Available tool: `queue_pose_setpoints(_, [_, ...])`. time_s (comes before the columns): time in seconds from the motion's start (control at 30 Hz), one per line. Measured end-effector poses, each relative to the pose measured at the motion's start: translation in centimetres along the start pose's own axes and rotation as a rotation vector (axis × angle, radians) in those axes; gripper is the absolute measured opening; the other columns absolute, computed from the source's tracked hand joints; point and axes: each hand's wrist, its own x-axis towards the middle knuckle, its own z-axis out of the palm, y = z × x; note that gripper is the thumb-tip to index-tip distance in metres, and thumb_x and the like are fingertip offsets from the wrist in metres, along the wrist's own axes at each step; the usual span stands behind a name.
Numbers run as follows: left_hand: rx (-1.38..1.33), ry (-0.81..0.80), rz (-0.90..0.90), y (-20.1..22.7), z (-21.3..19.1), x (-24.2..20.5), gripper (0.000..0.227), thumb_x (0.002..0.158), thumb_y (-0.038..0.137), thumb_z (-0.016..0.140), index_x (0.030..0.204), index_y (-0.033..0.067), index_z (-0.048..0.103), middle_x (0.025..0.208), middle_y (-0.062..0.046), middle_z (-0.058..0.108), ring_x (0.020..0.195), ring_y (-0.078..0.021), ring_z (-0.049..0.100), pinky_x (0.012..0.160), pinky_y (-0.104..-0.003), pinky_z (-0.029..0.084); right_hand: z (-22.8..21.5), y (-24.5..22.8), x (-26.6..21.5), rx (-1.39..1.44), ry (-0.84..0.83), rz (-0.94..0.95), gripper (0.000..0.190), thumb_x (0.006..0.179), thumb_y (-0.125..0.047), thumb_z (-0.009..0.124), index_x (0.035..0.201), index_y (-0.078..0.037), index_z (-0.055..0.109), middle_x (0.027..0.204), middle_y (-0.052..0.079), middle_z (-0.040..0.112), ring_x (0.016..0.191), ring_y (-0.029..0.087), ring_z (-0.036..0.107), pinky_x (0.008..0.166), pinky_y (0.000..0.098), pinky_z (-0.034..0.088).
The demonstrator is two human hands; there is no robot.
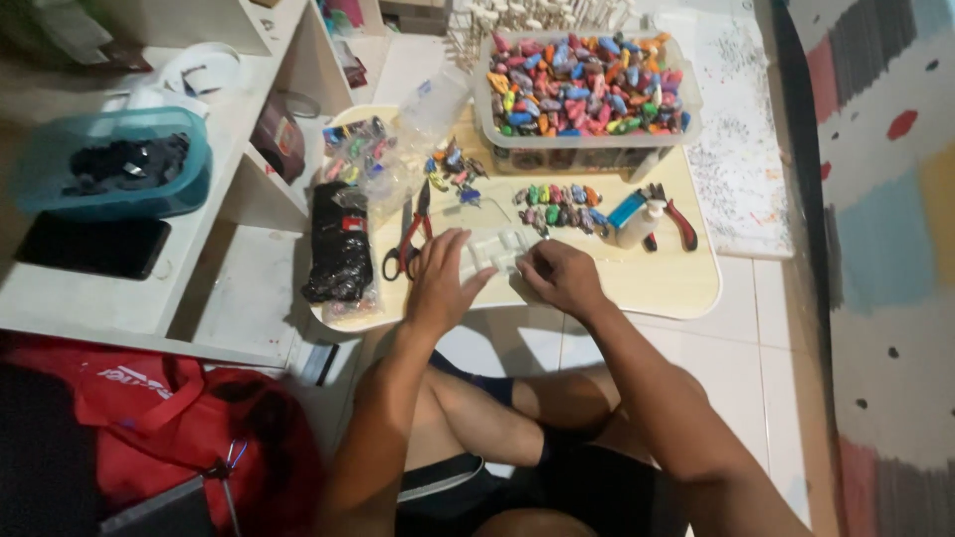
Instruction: Assembling small colorful fishing lures by gluing components together
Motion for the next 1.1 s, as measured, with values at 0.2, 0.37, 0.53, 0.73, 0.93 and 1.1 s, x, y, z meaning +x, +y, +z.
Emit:
queue_pose_setpoints(0.2, [0.058, -0.131, -0.015, -0.9, 1.2, -0.4, 0.074, 0.089, 0.06, 0.07, 0.141, 0.0101, 0.055, 0.132, -0.012, 0.061, 0.125, -0.0325, 0.057, 0.089, -0.049, 0.051, -0.1, 0.6, -0.3, 0.049, -0.009, -0.019, 0.019, 0.092, -0.032, 0.074, 0.093, -0.014, 0.068, 0.073, 0.011, 0.067, 0.074, 0.035, 0.07, 0.068, 0.0448, 0.056])
queue_pose_setpoints(0.37, [0.059, -0.128, 0.017, 0.6, -0.6, -0.2, 0.07, 0.093, 0.057, 0.067, 0.14, 0.0083, 0.056, 0.133, -0.013, 0.061, 0.125, -0.0328, 0.057, 0.088, -0.05, 0.05, -0.8, 2.0, -2.1, 0.076, 0.259, 0.037, 0.016, 0.09, -0.026, 0.078, 0.101, -0.018, 0.07, 0.08, 0.005, 0.069, 0.073, 0.027, 0.07, 0.065, 0.0369, 0.056])
queue_pose_setpoints(0.53, [0.101, -0.06, 0.04, 0.2, -0.3, -0.4, 0.068, 0.093, 0.059, 0.066, 0.14, 0.0115, 0.058, 0.132, -0.008, 0.061, 0.123, -0.029, 0.057, 0.091, -0.045, 0.049, -3.9, 6.6, -3.0, 0.002, 0.738, 0.082, 0.017, 0.088, -0.015, 0.083, 0.097, -0.018, 0.068, 0.088, 0.001, 0.063, 0.073, 0.021, 0.059, 0.061, 0.0287, 0.049])
queue_pose_setpoints(0.73, [0.076, -0.032, 0.034, 0.4, -0.4, -0.5, 0.065, 0.096, 0.059, 0.065, 0.14, 0.0113, 0.059, 0.129, -0.009, 0.062, 0.12, -0.0306, 0.058, 0.09, -0.045, 0.048, -8.1, 3.9, -1.7, -0.051, 0.802, 0.068, 0.024, 0.09, -0.011, 0.086, 0.104, -0.011, 0.066, 0.119, 0.012, 0.062, 0.098, 0.028, 0.062, 0.072, 0.0323, 0.052])
queue_pose_setpoints(0.93, [0.051, 0.008, 0.038, 0.2, -0.3, -0.6, 0.063, 0.094, 0.055, 0.069, 0.139, 0.0112, 0.06, 0.128, -0.01, 0.063, 0.12, -0.0314, 0.058, 0.091, -0.044, 0.046, -7.7, 4.8, -0.5, -0.039, 0.692, 0.081, 0.019, 0.092, -0.013, 0.085, 0.105, -0.013, 0.071, 0.096, 0.008, 0.071, 0.085, 0.028, 0.067, 0.067, 0.0345, 0.058])
queue_pose_setpoints(1.1, [0.045, 0.004, 0.025, 0.3, -0.3, -0.6, 0.063, 0.095, 0.057, 0.068, 0.138, 0.0118, 0.06, 0.128, -0.009, 0.063, 0.121, -0.0301, 0.057, 0.092, -0.042, 0.045, -8.1, 5.3, -0.8, 0.419, 0.779, 0.316, 0.029, 0.1, -0.005, 0.074, 0.128, -0.005, 0.064, 0.102, 0.013, 0.069, 0.091, 0.021, 0.065, 0.077, 0.029, 0.059])
